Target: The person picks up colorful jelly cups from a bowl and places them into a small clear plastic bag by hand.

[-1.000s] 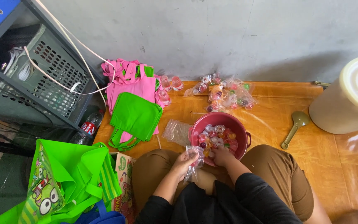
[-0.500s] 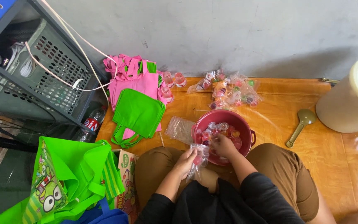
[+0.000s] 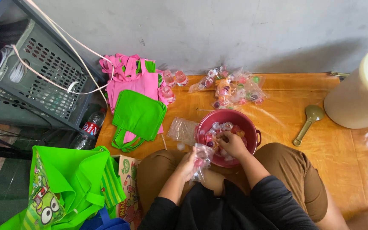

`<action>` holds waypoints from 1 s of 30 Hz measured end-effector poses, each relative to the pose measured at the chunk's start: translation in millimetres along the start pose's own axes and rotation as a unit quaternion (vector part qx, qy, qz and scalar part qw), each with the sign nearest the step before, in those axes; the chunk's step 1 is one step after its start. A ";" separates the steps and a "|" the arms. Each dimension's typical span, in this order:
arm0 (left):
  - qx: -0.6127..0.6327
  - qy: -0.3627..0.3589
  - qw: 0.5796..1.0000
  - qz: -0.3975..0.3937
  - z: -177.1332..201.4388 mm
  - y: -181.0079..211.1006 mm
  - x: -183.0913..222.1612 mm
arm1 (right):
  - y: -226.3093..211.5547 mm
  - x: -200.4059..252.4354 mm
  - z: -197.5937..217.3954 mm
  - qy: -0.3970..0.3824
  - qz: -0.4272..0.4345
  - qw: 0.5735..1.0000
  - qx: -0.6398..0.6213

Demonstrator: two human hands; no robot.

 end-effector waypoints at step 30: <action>0.314 -0.376 0.870 0.055 121.2 0.6 33.6 | 3.4 -129.3 -323.0 -0.406 0.170 0.847 0.299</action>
Point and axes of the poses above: each hand's wrist, its own x-axis away from the middle knuckle, its own z-axis out of the back of the hand, y = z × x, the point moved 5 cm from there along -x, towards the middle knuckle, and after that the axes turned 11 degrees about -x, right-handed, at the moved point
